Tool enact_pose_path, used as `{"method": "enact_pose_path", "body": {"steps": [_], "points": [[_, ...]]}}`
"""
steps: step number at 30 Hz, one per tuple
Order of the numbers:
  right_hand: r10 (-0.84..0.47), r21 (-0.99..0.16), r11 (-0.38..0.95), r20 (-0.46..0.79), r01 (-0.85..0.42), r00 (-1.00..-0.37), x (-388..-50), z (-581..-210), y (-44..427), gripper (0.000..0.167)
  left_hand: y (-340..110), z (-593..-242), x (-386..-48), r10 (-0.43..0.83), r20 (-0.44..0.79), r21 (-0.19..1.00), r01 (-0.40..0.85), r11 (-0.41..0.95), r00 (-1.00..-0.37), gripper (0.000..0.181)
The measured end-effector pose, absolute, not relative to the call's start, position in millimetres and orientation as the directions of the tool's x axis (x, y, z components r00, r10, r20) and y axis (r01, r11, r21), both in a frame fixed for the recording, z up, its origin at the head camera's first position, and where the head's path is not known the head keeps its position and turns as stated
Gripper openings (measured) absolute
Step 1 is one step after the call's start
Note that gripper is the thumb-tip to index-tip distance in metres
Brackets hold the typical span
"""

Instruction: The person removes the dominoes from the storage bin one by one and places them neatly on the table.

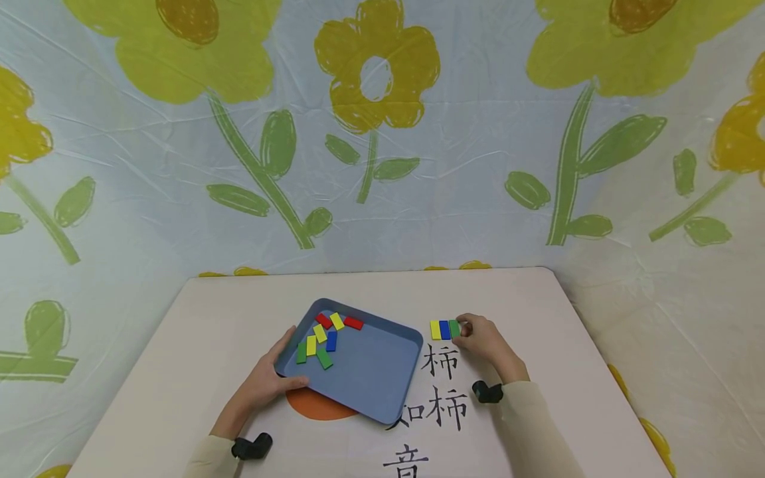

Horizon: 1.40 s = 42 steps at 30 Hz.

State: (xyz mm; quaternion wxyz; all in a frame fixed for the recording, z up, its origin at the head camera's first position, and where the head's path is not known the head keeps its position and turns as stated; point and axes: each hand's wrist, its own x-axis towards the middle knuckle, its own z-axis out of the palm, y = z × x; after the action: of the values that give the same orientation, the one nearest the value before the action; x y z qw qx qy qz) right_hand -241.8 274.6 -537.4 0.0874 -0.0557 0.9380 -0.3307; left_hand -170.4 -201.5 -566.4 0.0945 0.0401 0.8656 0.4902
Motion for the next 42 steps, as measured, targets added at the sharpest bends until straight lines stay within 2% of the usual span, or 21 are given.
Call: {"method": "enact_pose_path", "body": {"steps": [20, 33, 42], "points": [[-0.146, -0.642, 0.766, -0.128, -0.030, -0.981, -238, -532, 272, 0.050, -202, -565, -169, 0.155, -0.130, 0.859, -0.033, 0.511, -0.979, 0.116], [-0.178, -0.697, 0.717, -0.183, 0.000, -0.967, -236, -517, 278, 0.065, -202, -564, -167, 0.159, -0.127, 0.862, -0.030, 0.507, -0.979, 0.115], [-0.131, -0.634, 0.773, -0.172, 0.009, -0.976, -238, -507, 271, 0.069, -201, -563, -168, 0.156, -0.132, 0.855, -0.033, 0.518, -0.979, 0.115]]}}
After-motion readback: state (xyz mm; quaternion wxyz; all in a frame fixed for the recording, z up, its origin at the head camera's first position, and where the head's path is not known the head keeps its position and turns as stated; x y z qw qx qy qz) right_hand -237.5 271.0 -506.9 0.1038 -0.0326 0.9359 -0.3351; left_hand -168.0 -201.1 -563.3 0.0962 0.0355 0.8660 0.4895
